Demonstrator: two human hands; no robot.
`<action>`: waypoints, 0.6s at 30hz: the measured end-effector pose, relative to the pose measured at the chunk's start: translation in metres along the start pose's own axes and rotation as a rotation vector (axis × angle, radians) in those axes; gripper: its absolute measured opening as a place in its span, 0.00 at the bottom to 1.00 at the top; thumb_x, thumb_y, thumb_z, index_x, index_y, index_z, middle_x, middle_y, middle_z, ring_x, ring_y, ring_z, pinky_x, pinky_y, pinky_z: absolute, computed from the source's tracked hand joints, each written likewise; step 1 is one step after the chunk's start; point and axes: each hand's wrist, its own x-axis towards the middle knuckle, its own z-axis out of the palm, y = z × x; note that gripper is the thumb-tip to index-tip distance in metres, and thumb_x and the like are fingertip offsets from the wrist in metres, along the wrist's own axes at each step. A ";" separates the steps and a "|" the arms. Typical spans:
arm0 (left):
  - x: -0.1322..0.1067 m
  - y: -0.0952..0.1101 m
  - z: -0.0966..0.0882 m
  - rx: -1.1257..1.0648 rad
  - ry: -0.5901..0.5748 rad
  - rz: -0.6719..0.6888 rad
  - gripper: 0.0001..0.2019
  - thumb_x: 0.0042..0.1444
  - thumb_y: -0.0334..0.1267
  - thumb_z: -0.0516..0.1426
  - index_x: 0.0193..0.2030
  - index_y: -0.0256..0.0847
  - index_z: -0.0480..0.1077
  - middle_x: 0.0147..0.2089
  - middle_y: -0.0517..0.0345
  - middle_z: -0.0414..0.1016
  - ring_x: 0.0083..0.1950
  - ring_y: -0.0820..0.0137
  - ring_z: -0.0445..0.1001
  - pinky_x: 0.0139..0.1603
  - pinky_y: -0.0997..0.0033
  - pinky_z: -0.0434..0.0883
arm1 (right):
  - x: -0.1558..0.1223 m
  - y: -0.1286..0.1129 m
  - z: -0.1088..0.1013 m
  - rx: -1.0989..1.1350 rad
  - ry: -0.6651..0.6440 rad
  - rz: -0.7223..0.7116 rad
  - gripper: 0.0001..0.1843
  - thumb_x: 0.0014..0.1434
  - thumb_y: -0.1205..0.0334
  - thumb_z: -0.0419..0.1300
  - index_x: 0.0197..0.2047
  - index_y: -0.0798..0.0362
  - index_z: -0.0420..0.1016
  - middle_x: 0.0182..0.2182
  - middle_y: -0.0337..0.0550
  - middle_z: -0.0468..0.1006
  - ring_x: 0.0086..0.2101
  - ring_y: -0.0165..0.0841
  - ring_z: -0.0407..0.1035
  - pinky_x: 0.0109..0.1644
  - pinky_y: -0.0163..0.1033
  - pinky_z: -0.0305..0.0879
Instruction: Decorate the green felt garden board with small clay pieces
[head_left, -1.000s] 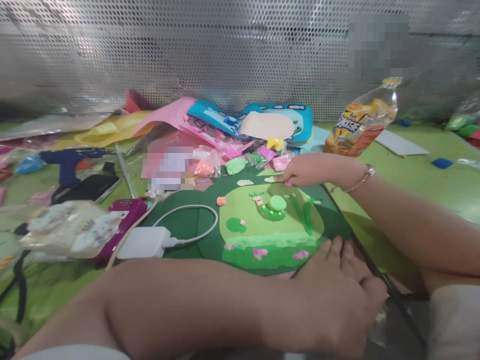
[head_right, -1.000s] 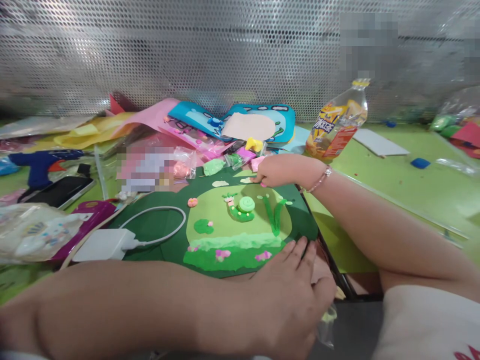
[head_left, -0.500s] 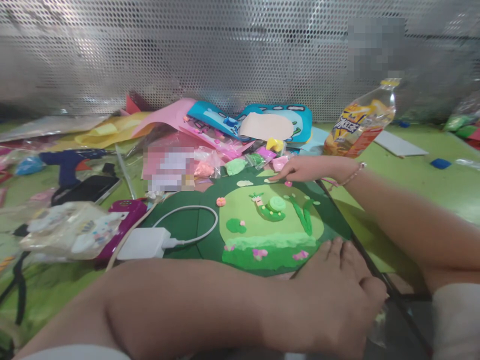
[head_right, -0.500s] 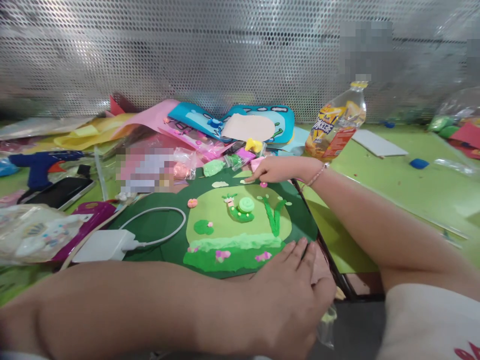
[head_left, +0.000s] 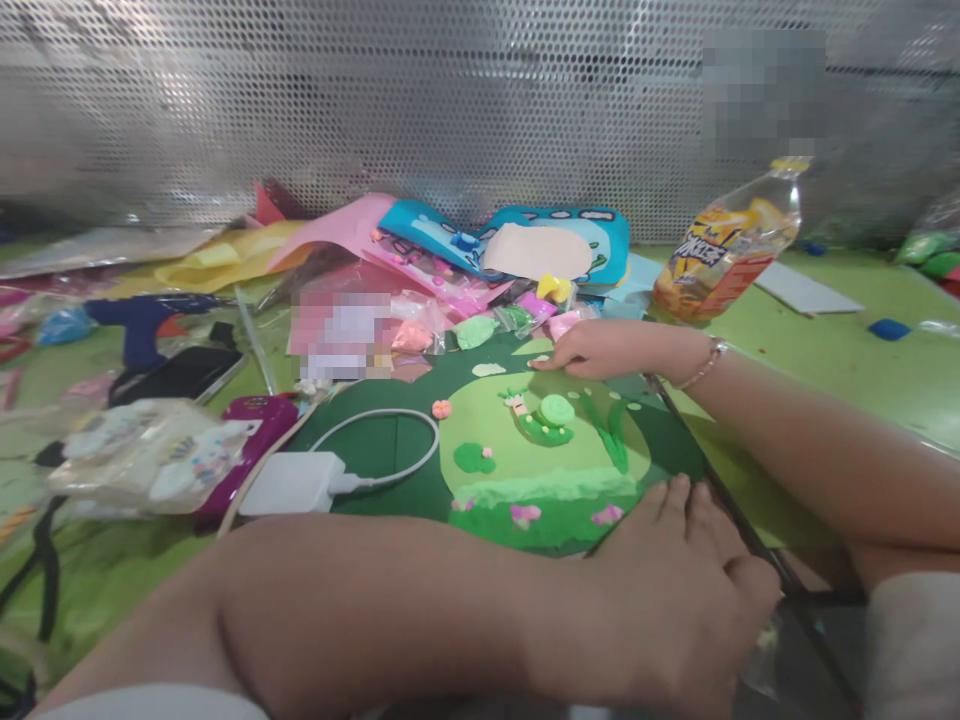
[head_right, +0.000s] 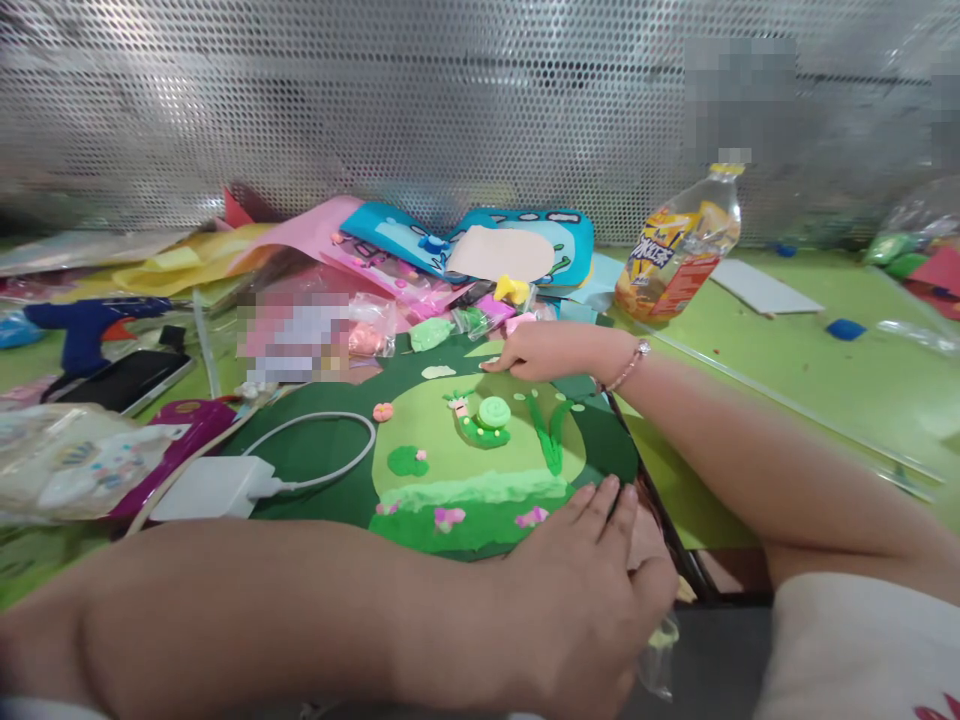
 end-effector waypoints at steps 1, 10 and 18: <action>0.000 0.000 0.000 -0.002 0.009 0.002 0.29 0.46 0.47 0.55 0.52 0.30 0.57 0.63 0.21 0.52 0.66 0.42 0.52 0.61 0.51 0.45 | 0.000 0.000 0.000 0.008 0.008 0.007 0.23 0.56 0.71 0.48 0.52 0.51 0.75 0.37 0.46 0.79 0.30 0.29 0.65 0.32 0.32 0.56; 0.000 0.000 0.004 0.002 0.024 -0.006 0.29 0.45 0.47 0.56 0.51 0.31 0.57 0.63 0.22 0.52 0.65 0.41 0.52 0.61 0.51 0.44 | -0.007 0.015 -0.005 0.032 -0.040 0.105 0.23 0.56 0.66 0.52 0.55 0.48 0.72 0.38 0.46 0.79 0.31 0.31 0.66 0.33 0.34 0.58; -0.001 -0.001 0.002 -0.006 0.042 0.003 0.29 0.47 0.46 0.54 0.53 0.29 0.56 0.62 0.23 0.54 0.65 0.42 0.54 0.61 0.51 0.46 | -0.012 0.016 -0.009 0.055 -0.083 0.157 0.23 0.53 0.70 0.51 0.50 0.49 0.76 0.35 0.43 0.80 0.26 0.28 0.65 0.28 0.32 0.57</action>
